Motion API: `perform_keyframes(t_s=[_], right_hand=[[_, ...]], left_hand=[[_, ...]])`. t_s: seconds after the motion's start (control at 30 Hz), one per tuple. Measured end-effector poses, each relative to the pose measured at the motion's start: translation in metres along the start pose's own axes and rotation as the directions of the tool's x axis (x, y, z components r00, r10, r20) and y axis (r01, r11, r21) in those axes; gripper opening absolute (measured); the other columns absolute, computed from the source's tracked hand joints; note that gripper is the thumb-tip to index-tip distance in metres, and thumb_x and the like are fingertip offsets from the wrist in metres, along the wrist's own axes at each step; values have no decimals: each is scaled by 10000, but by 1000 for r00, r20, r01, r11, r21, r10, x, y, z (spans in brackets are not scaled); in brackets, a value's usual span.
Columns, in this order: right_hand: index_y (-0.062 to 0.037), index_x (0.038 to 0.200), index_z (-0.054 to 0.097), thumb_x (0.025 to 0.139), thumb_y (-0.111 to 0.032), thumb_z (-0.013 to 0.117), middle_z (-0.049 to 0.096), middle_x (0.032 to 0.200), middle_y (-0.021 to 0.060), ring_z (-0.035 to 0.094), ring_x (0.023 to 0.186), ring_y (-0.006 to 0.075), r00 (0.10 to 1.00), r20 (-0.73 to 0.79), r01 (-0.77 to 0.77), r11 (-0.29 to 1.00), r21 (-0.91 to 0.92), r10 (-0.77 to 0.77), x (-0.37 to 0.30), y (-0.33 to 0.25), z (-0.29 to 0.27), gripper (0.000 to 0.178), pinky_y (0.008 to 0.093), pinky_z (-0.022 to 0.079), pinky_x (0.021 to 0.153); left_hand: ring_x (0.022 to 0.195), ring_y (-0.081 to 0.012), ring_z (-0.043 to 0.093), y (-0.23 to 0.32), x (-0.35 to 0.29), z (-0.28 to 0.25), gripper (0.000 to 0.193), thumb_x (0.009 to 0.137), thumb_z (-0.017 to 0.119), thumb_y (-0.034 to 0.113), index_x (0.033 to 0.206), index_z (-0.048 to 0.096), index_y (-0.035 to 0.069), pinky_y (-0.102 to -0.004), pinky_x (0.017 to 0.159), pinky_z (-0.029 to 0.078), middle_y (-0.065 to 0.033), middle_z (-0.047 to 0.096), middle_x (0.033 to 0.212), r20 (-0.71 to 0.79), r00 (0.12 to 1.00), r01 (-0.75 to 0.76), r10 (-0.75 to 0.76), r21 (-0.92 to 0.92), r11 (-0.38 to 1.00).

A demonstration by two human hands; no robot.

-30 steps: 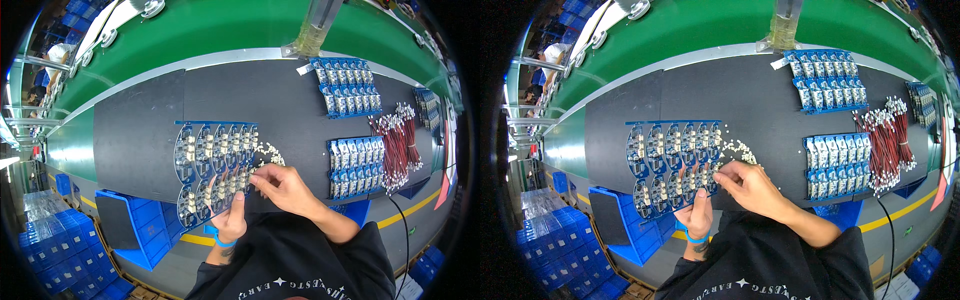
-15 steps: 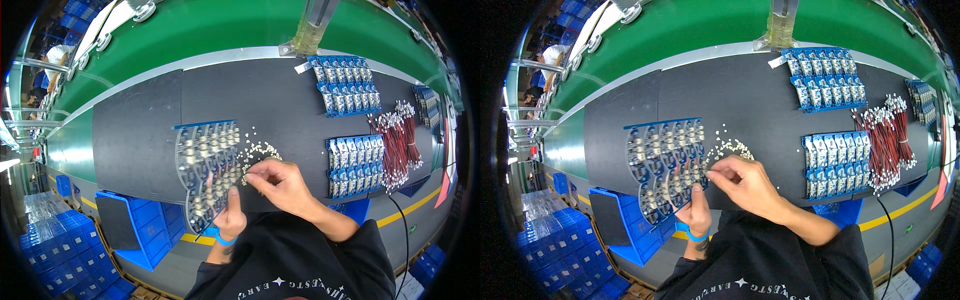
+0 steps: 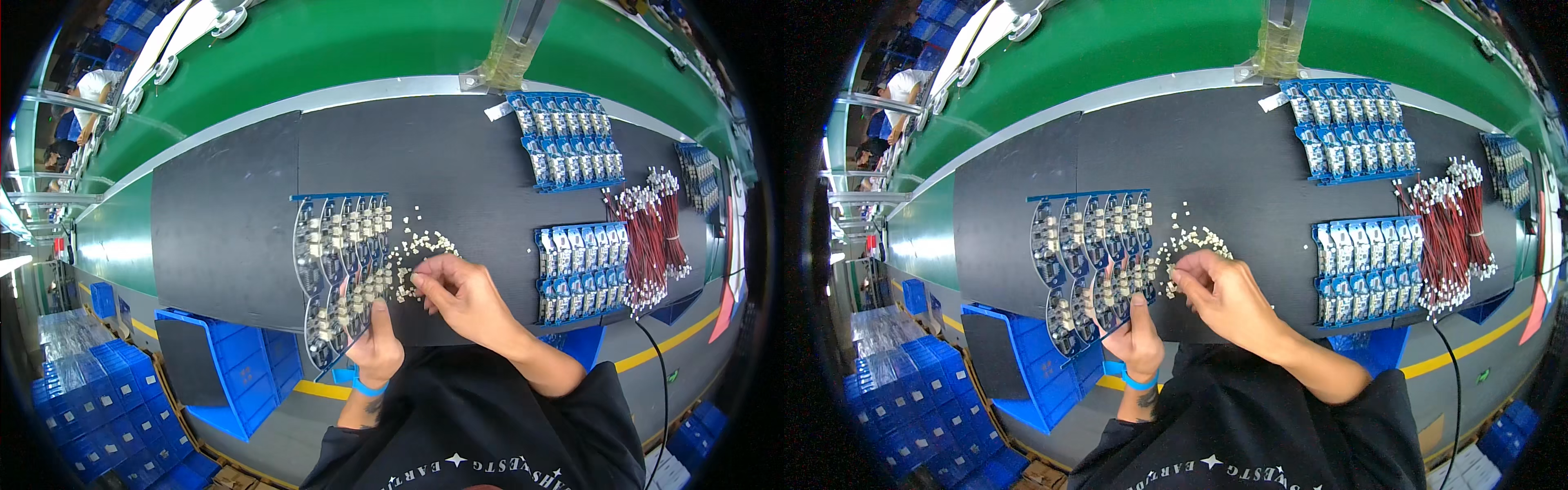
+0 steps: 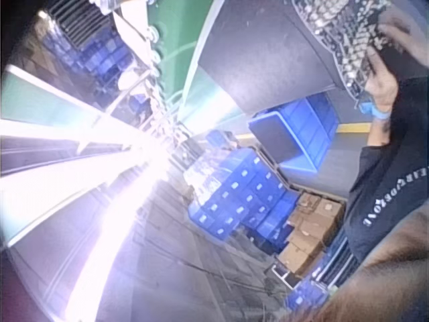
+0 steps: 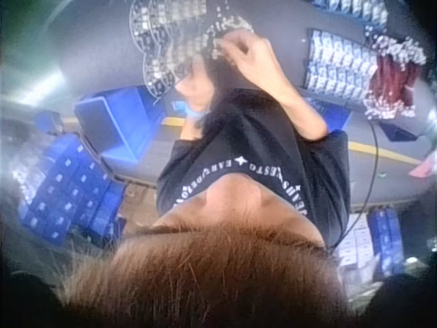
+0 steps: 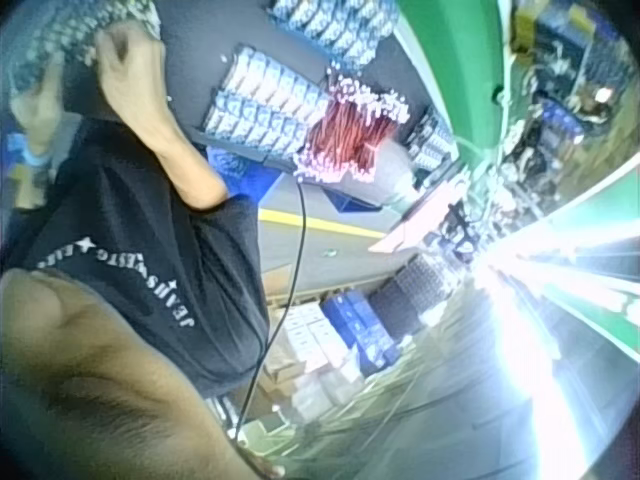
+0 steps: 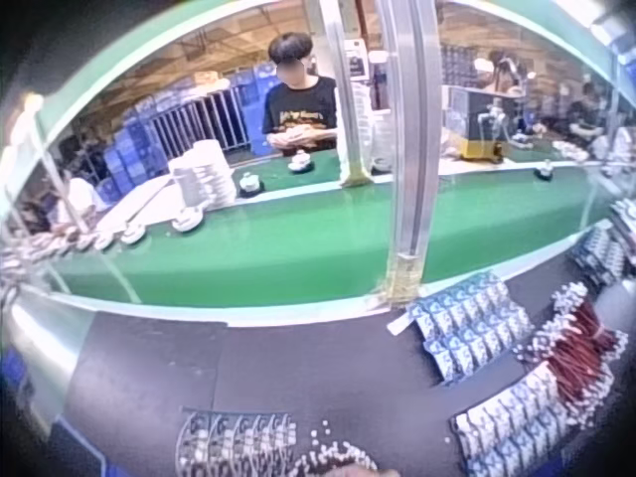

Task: The person assembles electronic components and wiring harnesses onto LED circuit boards by hand.

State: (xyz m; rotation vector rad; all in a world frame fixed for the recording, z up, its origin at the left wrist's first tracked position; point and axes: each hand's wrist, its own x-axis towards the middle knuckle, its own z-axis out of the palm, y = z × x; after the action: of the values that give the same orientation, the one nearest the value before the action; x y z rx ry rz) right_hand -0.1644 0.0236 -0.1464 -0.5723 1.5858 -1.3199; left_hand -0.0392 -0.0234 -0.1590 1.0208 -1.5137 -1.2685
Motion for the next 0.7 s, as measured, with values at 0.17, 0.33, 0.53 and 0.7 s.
perform_keyframes(t_s=[0.17,0.33,0.53,0.7], right_hand=[[27,878,574,824,-55,609,590,702,24,535,582,55,985,142,81,988,131,-100,-2,-9,7,105,196,445,506],[26,864,572,840,-86,598,575,685,29,531,578,56,960,275,-117,957,265,41,0,-15,8,117,194,437,493],[31,871,577,841,-118,597,594,695,24,548,600,59,996,83,28,999,43,-32,-3,-5,1,153,203,444,522],[27,888,584,839,-104,600,600,711,22,554,639,51,977,157,113,975,194,-144,-7,-24,9,140,198,450,559]], left_hand=[[1008,-259,546,-7,0,-17,306,841,461,-45,1145,481,-78,-310,886,405,-184,534,1138,483,840,-513,245,563,648],[1007,-248,544,-16,-11,-16,318,843,460,-42,1157,453,-94,-313,892,398,-177,540,1119,256,966,-125,47,296,947],[1107,-246,474,-4,4,-1,394,835,425,-95,1223,352,-101,-331,952,351,-193,469,1216,-13,1000,-8,7,-25,1000],[967,-240,550,-4,-1,-9,352,842,442,-48,1188,410,-104,-302,863,417,-161,575,1042,254,967,-74,15,223,972]])
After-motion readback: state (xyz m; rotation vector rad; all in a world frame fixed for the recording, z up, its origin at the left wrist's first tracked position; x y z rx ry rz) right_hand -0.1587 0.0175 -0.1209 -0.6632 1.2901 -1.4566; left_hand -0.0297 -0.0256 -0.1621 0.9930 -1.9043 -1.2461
